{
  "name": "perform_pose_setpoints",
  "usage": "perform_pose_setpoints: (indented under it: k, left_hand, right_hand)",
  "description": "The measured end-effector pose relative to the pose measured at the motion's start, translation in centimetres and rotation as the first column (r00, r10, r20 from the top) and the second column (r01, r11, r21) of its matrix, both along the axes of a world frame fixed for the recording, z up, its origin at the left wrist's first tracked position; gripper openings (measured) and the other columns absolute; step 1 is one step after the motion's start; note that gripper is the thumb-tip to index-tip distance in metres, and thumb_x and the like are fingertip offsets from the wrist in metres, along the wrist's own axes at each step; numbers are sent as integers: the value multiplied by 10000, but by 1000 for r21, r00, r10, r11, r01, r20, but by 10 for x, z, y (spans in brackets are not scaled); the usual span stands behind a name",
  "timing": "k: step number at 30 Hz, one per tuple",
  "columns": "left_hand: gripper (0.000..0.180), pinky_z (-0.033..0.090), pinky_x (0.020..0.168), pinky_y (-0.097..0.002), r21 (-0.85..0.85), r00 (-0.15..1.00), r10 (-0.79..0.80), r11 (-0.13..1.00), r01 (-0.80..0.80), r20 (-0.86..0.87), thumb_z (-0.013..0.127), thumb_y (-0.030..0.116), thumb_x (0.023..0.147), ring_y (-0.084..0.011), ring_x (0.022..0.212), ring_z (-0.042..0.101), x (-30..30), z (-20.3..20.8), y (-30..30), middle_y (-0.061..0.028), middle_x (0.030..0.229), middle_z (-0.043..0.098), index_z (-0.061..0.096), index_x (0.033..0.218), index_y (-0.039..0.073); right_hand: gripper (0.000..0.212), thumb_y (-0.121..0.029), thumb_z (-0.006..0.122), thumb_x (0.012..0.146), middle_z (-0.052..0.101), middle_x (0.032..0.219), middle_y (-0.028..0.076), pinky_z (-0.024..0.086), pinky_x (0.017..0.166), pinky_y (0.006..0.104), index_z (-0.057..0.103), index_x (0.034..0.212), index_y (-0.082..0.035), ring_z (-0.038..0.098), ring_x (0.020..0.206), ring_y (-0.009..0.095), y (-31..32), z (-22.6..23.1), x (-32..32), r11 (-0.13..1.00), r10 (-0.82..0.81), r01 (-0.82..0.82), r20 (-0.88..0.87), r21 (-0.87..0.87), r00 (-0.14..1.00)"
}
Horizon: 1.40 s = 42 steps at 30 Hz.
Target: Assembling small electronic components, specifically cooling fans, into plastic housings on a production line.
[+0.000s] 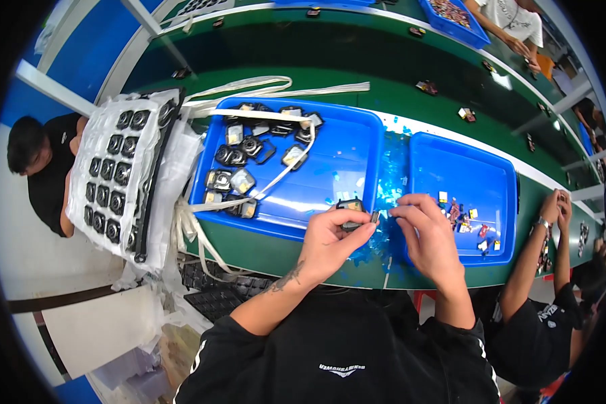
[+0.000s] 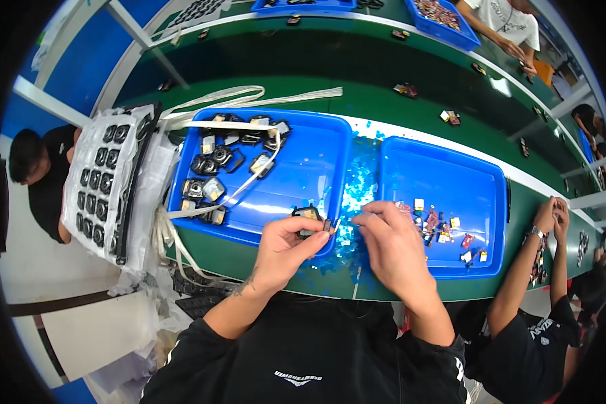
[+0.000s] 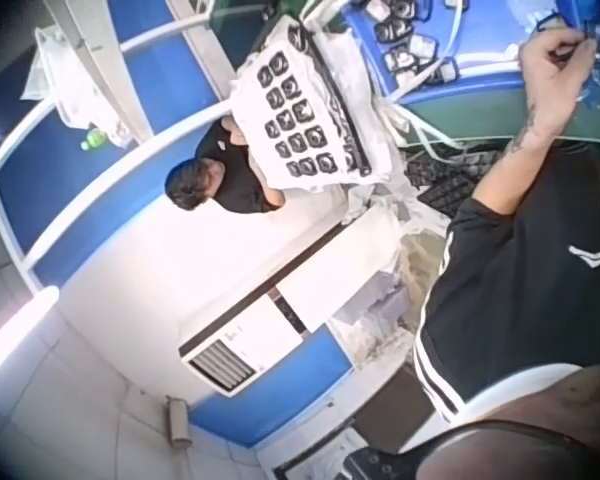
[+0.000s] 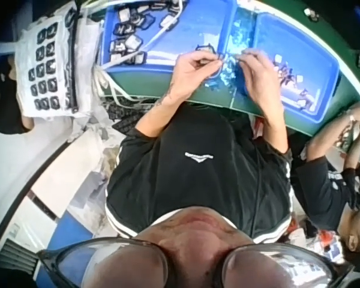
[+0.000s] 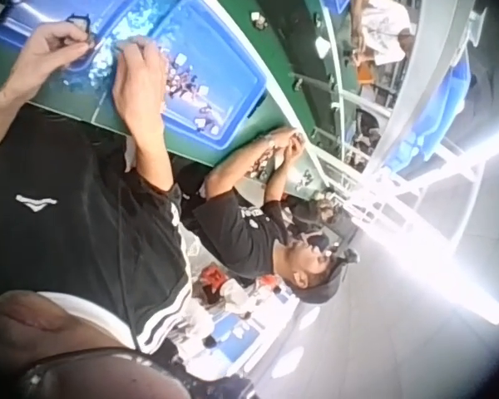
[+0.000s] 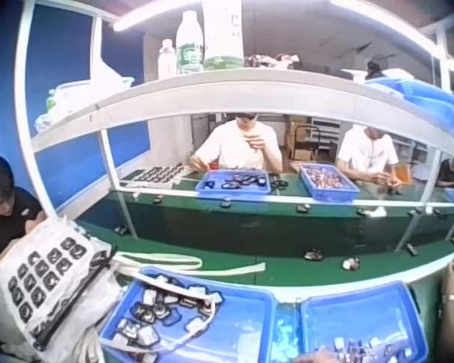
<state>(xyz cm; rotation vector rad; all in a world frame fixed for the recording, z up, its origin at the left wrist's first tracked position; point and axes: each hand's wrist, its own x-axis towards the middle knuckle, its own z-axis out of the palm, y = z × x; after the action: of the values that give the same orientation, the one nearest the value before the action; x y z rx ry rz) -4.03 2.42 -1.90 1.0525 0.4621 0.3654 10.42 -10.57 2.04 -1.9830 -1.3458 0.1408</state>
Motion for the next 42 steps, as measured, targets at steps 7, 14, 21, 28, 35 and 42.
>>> perform_pose_setpoints:
  k: [7,14,21,28,35,42]
  left_hand:
    - [195,440,617,-175,-61,972,-227,971,231,64,645,53,913,-31,764,566,2,3,0,-10,936,637,662,1093,-21]
    - [501,466,850,-264,234,997,-76,970,70,19,443,30,986,-109,978,564,5,5,3,-106,1316,536,357,1478,63]
    - [484,376,1080,-355,108,988,-103,990,91,117,403,-82,954,-221,1250,512,4,10,-4,-186,1355,506,323,1424,3]
    - [473,378,1066,-320,-8,976,-158,987,161,151,425,-62,971,-190,1280,476,2,12,-8,-141,1363,495,342,1434,-18]
    - [464,416,1070,-405,41,975,-120,993,115,185,433,-39,972,-281,1274,500,2,8,-12,-225,1385,481,329,1424,-72]
    - [481,423,1060,-392,78,977,-134,989,123,166,438,-37,975,-268,1264,504,3,10,-12,-219,1388,479,312,1438,-75]
  right_hand:
    - [146,61,644,837,626,998,102,489,756,270,656,977,20,613,896,165,-8,-12,-4,966,218,-46,-702,255,678]
    - [134,79,650,839,631,940,91,508,759,252,627,964,37,626,838,143,-22,-8,-10,935,11,248,-720,253,694]
    - [148,45,708,786,664,820,78,469,577,264,692,923,-9,604,658,148,6,7,-24,982,-56,127,-423,142,905]
    - [102,16,716,779,637,710,85,434,495,285,678,865,-23,556,544,178,11,17,-27,990,-71,99,-243,101,967]
    - [81,11,711,784,629,687,86,410,471,296,684,854,-18,523,508,173,12,17,-28,987,-75,116,-316,113,946]
    - [91,11,716,781,626,695,83,394,462,290,684,864,-11,509,496,154,13,14,-27,980,-82,135,-325,144,942]
